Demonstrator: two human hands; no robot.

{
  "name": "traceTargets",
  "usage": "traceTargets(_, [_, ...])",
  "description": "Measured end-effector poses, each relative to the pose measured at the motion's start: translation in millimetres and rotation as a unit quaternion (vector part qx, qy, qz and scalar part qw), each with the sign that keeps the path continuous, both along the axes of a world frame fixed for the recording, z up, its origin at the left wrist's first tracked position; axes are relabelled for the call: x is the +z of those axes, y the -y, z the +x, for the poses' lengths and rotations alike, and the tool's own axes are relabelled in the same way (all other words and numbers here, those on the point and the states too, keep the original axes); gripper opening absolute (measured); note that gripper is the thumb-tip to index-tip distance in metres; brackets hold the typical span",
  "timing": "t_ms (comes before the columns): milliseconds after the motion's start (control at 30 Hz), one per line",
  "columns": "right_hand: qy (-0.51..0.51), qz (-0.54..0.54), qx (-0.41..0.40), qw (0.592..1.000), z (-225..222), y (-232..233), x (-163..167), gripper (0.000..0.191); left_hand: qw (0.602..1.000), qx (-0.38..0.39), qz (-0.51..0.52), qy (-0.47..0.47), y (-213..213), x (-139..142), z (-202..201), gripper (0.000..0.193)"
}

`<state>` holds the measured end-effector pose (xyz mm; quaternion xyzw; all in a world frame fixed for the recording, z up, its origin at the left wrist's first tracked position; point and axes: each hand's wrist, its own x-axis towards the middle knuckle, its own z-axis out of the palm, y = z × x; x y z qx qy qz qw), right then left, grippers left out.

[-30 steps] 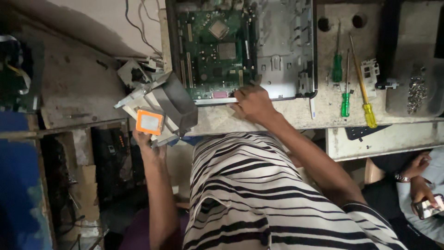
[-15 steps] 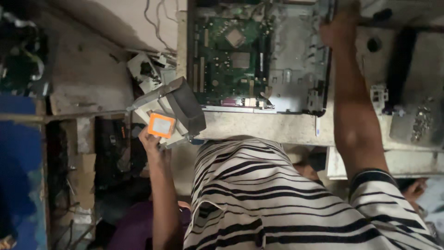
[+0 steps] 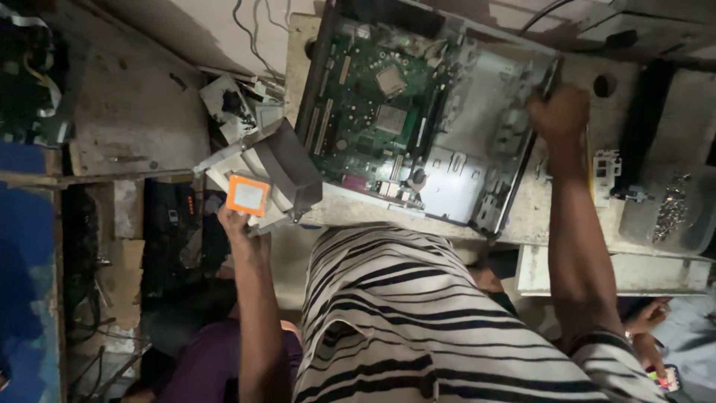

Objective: The person cleans a CPU heatsink with a toothbrush, then places it onto the motherboard inside a computer case. They secure the heatsink using a screwdriver and later handle a power supply unit.

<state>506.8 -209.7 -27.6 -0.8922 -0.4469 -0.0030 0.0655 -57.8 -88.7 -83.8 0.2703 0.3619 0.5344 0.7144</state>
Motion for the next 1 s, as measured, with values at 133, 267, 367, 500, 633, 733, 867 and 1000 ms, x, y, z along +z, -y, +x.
traceTargets(133, [0.025, 0.092, -0.023, 0.995, -5, 15, -23, 0.043, 1.0, -0.009, -0.021, 0.013, -9, -1, -3, 0.049])
traceTargets(267, [0.038, 0.022, -0.049, 0.998, 3, 20, -18, 0.041, 1.0, 0.015, 0.015, -0.02, -12, -7, -12, 0.052])
traceTargets(367, [0.144, 0.054, -0.004, 0.988, -15, 4, 14, 0.038, 0.999, 0.008, 0.036, -0.015, -5, -8, -23, 0.053])
traceTargets(500, [-0.156, 0.128, 0.126, 0.971, -123, -70, 35, 0.024, 0.999, 0.038, 0.039, 0.002, 3, -1, -36, 0.056])
traceTargets(633, [-0.237, 0.061, 0.337, 0.909, -249, -104, 22, 0.061, 0.995, 0.083, 0.055, 0.023, 15, -3, -44, 0.053])
traceTargets(733, [-0.184, -0.196, 0.321, 0.908, -294, -91, 8, 0.05, 0.99, 0.118, 0.058, 0.044, 25, -12, -56, 0.046])
traceTargets(867, [-0.12, -0.026, 0.375, 0.919, -303, -80, -14, 0.028, 0.992, 0.108, 0.066, 0.028, 30, -21, -68, 0.045])
traceTargets(1000, [-0.101, -0.047, 0.397, 0.911, -299, -63, -30, 0.02, 0.992, 0.106, 0.049, 0.05, 27, -23, -67, 0.048])
